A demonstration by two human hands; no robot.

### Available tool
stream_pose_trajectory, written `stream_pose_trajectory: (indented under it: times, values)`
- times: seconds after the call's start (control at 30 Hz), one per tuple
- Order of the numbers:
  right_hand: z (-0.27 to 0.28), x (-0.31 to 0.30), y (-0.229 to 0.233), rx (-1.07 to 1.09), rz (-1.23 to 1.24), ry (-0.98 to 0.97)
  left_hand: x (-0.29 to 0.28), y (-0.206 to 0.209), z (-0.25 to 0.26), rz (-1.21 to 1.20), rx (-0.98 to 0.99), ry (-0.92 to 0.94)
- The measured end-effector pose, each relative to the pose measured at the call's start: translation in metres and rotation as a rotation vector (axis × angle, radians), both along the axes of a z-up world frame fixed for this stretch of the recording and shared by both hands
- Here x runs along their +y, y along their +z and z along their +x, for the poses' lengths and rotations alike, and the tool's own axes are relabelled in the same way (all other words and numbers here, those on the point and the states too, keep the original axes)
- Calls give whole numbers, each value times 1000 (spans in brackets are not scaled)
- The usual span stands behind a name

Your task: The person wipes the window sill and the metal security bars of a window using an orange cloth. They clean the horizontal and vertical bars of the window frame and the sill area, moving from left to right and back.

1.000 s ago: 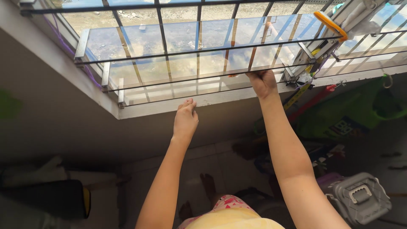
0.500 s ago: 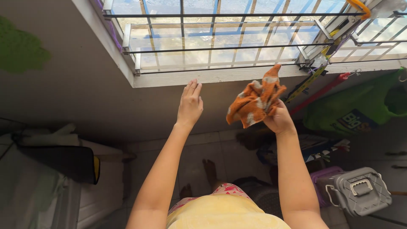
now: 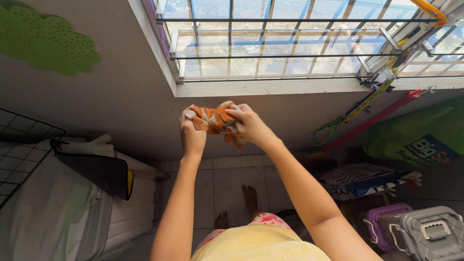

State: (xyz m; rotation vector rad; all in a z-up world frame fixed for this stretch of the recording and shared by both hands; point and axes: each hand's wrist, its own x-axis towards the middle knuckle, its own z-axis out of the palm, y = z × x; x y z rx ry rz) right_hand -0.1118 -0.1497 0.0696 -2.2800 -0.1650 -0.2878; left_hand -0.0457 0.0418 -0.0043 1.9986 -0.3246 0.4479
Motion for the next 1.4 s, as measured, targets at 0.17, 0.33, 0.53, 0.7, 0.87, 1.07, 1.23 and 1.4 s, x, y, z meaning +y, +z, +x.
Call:
stream_pose_trajectory:
  times: [0.17, 0.33, 0.53, 0.7, 0.87, 1.07, 1.23, 1.4]
  values:
    - [9, 28, 6, 5, 384, -135, 15, 7, -9, -199, -58, 60]
    - [20, 25, 4, 4, 667, -211, 15, 33, -19, -234, -184, 237]
    - [26, 26, -38, -53, 666, -115, -14, 58, -22, -324, 211, -345]
    - [14, 15, -25, -202, 235, -11, -27, 42, -13, -752, 474, -392]
    - [32, 42, -5, -230, 435, -168, -21, 33, 12, -782, 436, -340]
    - [113, 67, 10, -630, -344, -259, -23, 20, 21, -677, 431, -89]
    - [169, 65, -5, -413, -553, -255, -34, 5, 14, -630, 492, -43]
    - [163, -25, -38, -298, -589, -344, -29, 12, 12, -530, 451, -5]
